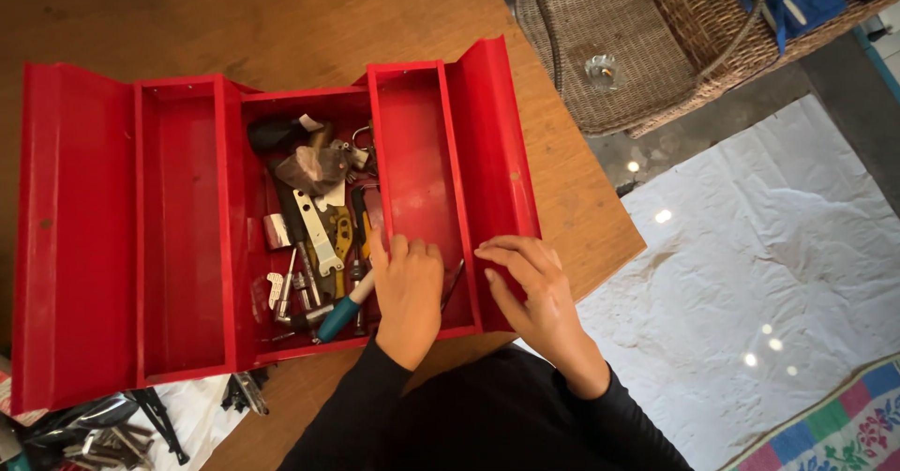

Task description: Emptying a red metal toolbox by placing tools and hardware onto a wooden table

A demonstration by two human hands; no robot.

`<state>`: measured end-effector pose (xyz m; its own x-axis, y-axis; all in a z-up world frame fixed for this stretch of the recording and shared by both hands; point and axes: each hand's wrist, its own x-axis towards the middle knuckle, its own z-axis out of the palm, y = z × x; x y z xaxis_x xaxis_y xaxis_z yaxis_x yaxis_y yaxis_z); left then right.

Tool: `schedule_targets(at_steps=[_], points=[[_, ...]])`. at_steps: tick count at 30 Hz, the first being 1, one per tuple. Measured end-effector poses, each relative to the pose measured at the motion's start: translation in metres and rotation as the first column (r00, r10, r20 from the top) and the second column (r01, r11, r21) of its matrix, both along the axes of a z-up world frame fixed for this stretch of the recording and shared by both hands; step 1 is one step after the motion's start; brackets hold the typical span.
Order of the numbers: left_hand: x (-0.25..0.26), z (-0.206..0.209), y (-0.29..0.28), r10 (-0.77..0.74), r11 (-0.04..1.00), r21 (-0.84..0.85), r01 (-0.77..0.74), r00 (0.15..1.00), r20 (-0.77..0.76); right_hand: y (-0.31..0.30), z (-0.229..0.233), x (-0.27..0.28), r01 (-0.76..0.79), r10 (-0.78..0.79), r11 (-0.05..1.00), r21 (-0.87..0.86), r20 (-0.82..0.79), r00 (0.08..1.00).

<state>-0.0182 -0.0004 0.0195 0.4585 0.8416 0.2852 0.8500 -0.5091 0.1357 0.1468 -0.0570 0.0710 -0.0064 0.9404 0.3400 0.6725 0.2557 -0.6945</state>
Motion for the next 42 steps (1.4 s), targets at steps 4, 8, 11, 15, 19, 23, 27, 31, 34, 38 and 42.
schedule_targets(at_steps=[4,8,11,15,19,23,27,31,34,38,42], points=[[0.006,-0.011,0.002,0.017,1.000,0.022,-0.018,1.000,0.007,0.001,0.003,-0.001,-0.001,0.001,1.000,-0.005,-0.002,1.000],[0.009,-0.015,-0.001,0.061,0.998,0.021,-0.060,0.996,-0.059,0.000,0.002,-0.001,-0.001,0.000,1.000,0.013,0.003,1.000],[0.008,-0.014,0.000,0.064,0.998,0.028,-0.061,0.994,-0.083,0.001,0.003,-0.002,-0.003,0.003,1.000,0.019,0.008,1.000],[0.002,-0.012,0.001,-0.023,1.000,0.008,0.024,0.999,-0.033,0.000,0.004,-0.002,-0.002,0.002,1.000,0.014,0.007,1.000],[-0.005,-0.020,0.003,-0.058,0.998,-0.003,0.058,0.997,-0.044,0.000,0.005,-0.002,-0.001,0.001,1.000,0.021,0.001,1.000],[-0.012,-0.031,0.006,-0.104,0.994,-0.046,0.101,0.993,-0.058,0.000,0.002,-0.001,-0.007,0.007,0.999,0.040,0.001,1.000],[-0.016,-0.021,0.006,-0.146,0.981,-0.133,0.139,0.988,-0.048,0.000,0.004,0.000,-0.014,0.014,0.999,0.031,0.004,1.000],[-0.017,-0.008,0.006,-0.143,0.974,-0.187,0.128,0.987,-0.068,-0.001,0.009,-0.001,-0.019,0.019,1.000,0.022,0.007,1.000],[-0.016,0.006,0.007,-0.169,0.950,-0.275,0.148,0.984,-0.052,0.001,0.014,-0.001,-0.034,0.034,0.999,0.005,-0.010,0.999],[-0.016,-0.005,0.007,-0.155,0.947,-0.288,0.141,0.988,-0.026,0.003,0.007,0.003,-0.108,0.108,0.994,-0.010,0.030,0.994],[-0.021,0.040,0.002,-0.098,0.954,-0.281,0.104,0.995,0.035,0.007,-0.005,0.002,-0.164,0.155,0.986,0.006,0.301,0.941]])
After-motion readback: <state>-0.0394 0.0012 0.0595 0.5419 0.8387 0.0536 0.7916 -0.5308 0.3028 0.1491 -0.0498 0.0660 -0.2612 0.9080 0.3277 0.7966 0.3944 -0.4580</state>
